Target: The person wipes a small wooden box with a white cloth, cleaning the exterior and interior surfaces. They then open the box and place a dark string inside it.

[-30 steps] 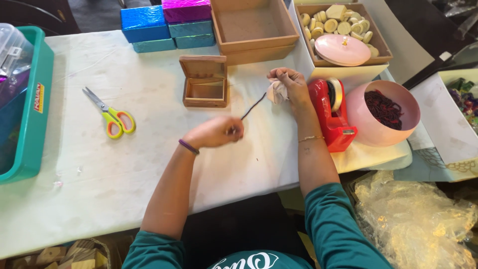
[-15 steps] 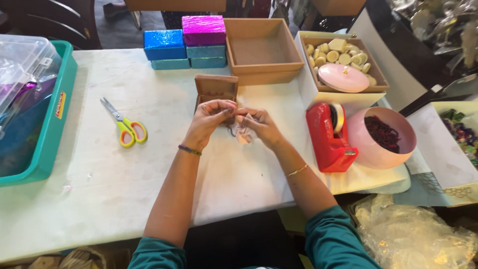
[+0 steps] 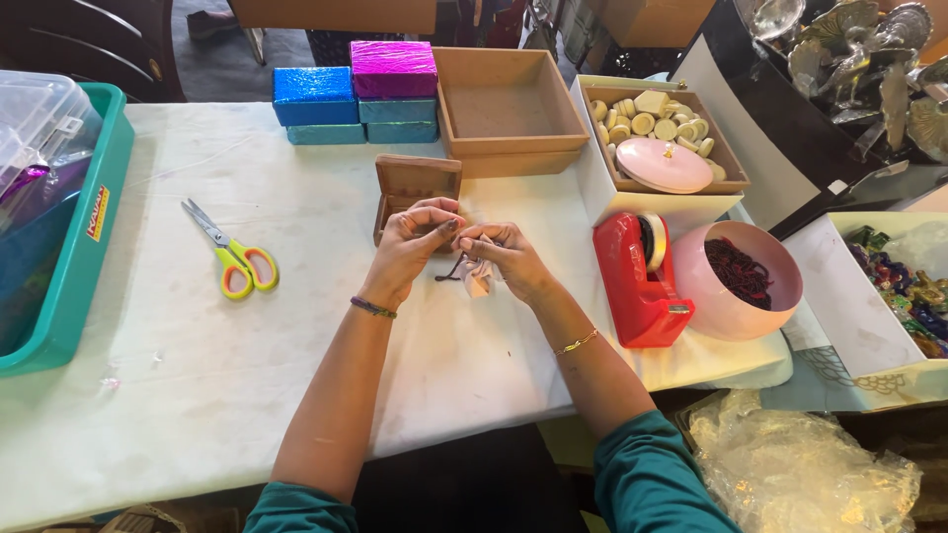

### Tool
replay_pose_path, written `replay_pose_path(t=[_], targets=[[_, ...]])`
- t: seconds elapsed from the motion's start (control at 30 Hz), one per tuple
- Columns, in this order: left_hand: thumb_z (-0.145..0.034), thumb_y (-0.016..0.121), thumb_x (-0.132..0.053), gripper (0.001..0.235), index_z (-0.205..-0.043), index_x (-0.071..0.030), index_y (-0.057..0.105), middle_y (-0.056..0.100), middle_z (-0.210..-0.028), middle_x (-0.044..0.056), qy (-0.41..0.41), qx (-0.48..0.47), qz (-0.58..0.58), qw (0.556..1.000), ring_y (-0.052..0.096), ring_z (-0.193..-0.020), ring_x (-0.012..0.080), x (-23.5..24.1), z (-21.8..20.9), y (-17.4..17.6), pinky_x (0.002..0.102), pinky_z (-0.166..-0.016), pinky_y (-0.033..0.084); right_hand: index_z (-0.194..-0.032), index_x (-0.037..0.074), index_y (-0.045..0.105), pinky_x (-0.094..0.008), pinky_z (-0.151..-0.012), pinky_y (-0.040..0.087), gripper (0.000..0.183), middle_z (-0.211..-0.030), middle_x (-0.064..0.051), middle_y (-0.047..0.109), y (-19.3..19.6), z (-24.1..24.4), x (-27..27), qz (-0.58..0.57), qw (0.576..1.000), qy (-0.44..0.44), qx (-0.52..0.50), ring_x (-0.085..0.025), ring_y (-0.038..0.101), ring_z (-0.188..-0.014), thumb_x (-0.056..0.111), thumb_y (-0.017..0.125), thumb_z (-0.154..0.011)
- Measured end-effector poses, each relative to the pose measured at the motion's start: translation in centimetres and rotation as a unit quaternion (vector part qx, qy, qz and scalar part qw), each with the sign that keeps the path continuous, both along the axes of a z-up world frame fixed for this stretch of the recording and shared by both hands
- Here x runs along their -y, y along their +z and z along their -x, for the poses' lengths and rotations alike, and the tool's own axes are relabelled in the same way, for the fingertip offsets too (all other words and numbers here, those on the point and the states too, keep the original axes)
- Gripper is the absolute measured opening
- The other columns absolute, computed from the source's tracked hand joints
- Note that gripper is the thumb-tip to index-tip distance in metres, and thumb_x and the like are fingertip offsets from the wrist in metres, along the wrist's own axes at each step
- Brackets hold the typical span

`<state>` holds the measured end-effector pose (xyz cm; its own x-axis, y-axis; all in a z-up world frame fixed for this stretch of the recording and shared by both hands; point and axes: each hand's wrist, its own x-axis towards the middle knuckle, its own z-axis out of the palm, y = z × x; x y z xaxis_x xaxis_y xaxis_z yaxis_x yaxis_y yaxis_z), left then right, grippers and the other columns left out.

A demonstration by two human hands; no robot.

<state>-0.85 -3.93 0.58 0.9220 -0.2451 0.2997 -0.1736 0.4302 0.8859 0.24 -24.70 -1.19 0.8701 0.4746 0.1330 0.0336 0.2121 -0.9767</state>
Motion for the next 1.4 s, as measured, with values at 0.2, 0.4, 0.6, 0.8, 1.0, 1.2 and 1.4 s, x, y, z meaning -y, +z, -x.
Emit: replay_pose_path(t=[0.2, 0.4, 0.6, 0.8, 1.0, 1.2, 1.4], targets=[[-0.092, 0.080, -0.011, 0.012, -0.096, 0.000, 0.076, 0.066, -0.098, -0.002, 0.076, 0.041, -0.002, 0.996, 0.058, -0.086, 0.0051, -0.8, -1.5, -1.8, 0.020, -0.076, 0.046, -0.133, 0.004, 0.069, -0.023, -0.086, 0.053, 0.035, -0.102, -0.001, 0.068, 3.0, 1.3, 0.3, -0.023, 0.999, 0.010, 0.042, -0.008, 0.066, -0.093, 0.013, 0.062, -0.101], [-0.083, 0.084, -0.010, 0.011, -0.087, -0.003, 0.076, 0.064, -0.083, 0.001, 0.304, 0.129, -0.236, 0.914, 0.053, -0.067, 0.0102, -3.3, 0.8, 2.9, 0.027, -0.062, 0.045, -0.109, 0.000, 0.079, -0.026, -0.083, 0.054, 0.016, -0.100, -0.005, 0.075, 1.2, -0.7, 2.6, 0.163, 0.970, -0.129, 0.128, -0.011, 0.067, -0.092, 0.009, 0.071, -0.099], [-0.088, 0.079, -0.010, 0.005, -0.087, -0.008, 0.075, 0.069, -0.086, 0.007, 0.436, 0.216, -0.377, 0.788, 0.062, -0.078, 0.0249, -6.2, 1.3, 3.0, 0.037, -0.067, 0.050, -0.099, 0.003, 0.079, -0.025, -0.081, 0.055, 0.012, -0.097, -0.007, 0.076, 2.0, -1.2, 4.3, 0.232, 0.902, -0.228, 0.283, -0.013, 0.071, -0.090, 0.004, 0.076, -0.088], [-0.089, 0.077, -0.019, 0.012, -0.082, -0.010, 0.074, 0.072, -0.080, 0.011, 0.459, 0.081, -0.548, 0.694, 0.067, -0.075, 0.0319, -5.8, 2.8, 4.8, 0.043, -0.063, 0.052, -0.089, 0.004, 0.075, -0.028, -0.067, 0.053, 0.011, -0.078, -0.008, 0.075, 7.3, 2.5, 2.2, 0.422, 0.855, -0.251, 0.168, -0.013, 0.073, -0.073, 0.012, 0.082, -0.089], [-0.100, 0.065, -0.014, 0.012, -0.097, -0.002, 0.065, 0.075, -0.087, 0.010, 0.075, -0.021, -0.092, 0.993, 0.073, -0.075, 0.0121, -2.9, -1.5, -0.8, 0.025, -0.064, 0.058, -0.088, 0.003, 0.071, -0.025, -0.082, 0.057, 0.007, -0.091, -0.003, 0.074, 4.1, 1.5, 3.2, 0.187, 0.968, -0.017, 0.169, -0.007, 0.070, -0.091, 0.001, 0.078, -0.089], [-0.105, 0.062, -0.018, 0.015, -0.101, -0.003, 0.059, 0.072, -0.097, 0.006, -0.034, -0.007, -0.097, 0.995, 0.069, -0.092, 0.0091, 1.7, -0.5, -2.5, 0.024, -0.082, 0.056, -0.098, 0.005, 0.079, -0.028, -0.079, 0.060, 0.017, -0.096, -0.004, 0.076, 3.3, 1.1, 2.6, 0.172, 0.947, -0.050, 0.268, -0.013, 0.073, -0.089, -0.003, 0.080, -0.083], [-0.103, 0.062, -0.019, 0.016, -0.099, -0.005, 0.056, 0.069, -0.091, 0.002, -0.043, -0.062, -0.096, 0.992, 0.068, -0.085, 0.0089, 1.6, -0.5, -2.5, 0.024, -0.077, 0.055, -0.100, 0.006, 0.080, -0.030, -0.082, 0.057, 0.022, -0.097, -0.008, 0.077, 5.1, 2.4, 1.4, 0.227, 0.882, -0.079, 0.405, -0.019, 0.068, -0.093, -0.006, 0.076, -0.082]])
